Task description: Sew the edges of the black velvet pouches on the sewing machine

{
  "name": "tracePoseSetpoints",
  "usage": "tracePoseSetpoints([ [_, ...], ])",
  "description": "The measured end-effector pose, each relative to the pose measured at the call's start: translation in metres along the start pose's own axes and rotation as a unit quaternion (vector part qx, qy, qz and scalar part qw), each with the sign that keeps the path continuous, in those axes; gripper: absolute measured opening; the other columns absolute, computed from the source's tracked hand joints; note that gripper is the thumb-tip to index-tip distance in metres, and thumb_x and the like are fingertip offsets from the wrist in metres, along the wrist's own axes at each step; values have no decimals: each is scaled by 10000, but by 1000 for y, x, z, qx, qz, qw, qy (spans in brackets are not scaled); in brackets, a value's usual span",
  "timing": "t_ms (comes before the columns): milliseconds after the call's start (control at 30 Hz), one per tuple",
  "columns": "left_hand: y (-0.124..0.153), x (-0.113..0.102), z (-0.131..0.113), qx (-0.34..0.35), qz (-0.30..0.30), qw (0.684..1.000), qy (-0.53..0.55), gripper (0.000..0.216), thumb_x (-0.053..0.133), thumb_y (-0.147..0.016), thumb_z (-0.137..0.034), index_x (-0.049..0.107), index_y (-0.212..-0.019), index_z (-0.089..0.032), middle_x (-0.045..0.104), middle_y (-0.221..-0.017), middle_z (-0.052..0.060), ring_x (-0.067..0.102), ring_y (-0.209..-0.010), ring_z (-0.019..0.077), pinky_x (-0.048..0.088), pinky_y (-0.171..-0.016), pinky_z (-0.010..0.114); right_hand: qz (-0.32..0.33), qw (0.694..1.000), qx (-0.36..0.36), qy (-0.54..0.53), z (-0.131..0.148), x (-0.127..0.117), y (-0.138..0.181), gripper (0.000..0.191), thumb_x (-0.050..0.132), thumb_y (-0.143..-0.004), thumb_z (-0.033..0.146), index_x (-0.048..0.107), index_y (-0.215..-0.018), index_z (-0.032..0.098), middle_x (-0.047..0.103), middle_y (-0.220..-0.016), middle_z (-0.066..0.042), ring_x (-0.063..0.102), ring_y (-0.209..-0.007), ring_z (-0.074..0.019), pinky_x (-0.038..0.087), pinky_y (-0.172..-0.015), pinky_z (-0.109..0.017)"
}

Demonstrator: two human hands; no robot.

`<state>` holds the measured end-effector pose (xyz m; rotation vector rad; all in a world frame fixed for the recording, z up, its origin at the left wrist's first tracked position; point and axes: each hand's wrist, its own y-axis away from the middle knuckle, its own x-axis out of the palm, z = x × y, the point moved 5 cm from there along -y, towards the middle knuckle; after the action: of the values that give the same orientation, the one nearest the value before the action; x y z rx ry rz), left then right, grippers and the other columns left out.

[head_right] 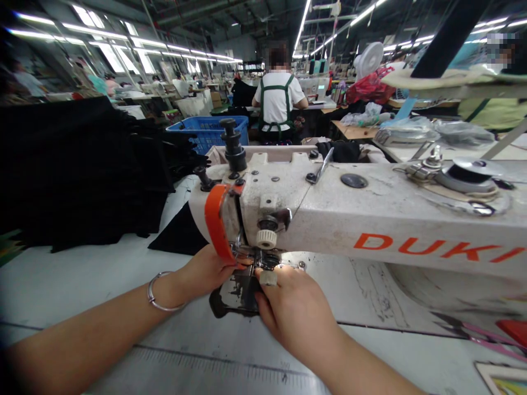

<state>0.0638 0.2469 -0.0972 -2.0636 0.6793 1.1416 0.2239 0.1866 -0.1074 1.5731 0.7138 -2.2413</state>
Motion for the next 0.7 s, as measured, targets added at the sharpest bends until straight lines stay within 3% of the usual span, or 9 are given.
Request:
tracePoseSetpoints([
  [167,-1,-2,-2,5,-6,1000,2,293,533,-904,-52,702,-1063,-230,682,-1181,9,628,-1100,179,503,-984,322,6,1000,3,-11,1,1,0,359,457,-931,278,592,-1246,169,654,-987,-110,609,-918,-297,508,-792,-458],
  [400,1,0,3,-1,-19,1000,-10,239,525,-917,-83,720,-994,-196,721,-1054,30,664,-1015,187,536,-920,316,6,1000,3,-17,1,0,-1,350,450,-933,277,591,-1237,175,652,-984,-108,605,-913,-292,496,-788,-444],
  [700,-5,-2,1,7,-1,1000,-25,254,516,-929,-76,718,-1015,-205,715,-1104,24,656,-1037,191,527,-932,319,7,1000,3,0,3,-2,-1,364,463,-923,275,581,-1256,186,655,-976,-101,600,-901,-289,475,-761,-416],
])
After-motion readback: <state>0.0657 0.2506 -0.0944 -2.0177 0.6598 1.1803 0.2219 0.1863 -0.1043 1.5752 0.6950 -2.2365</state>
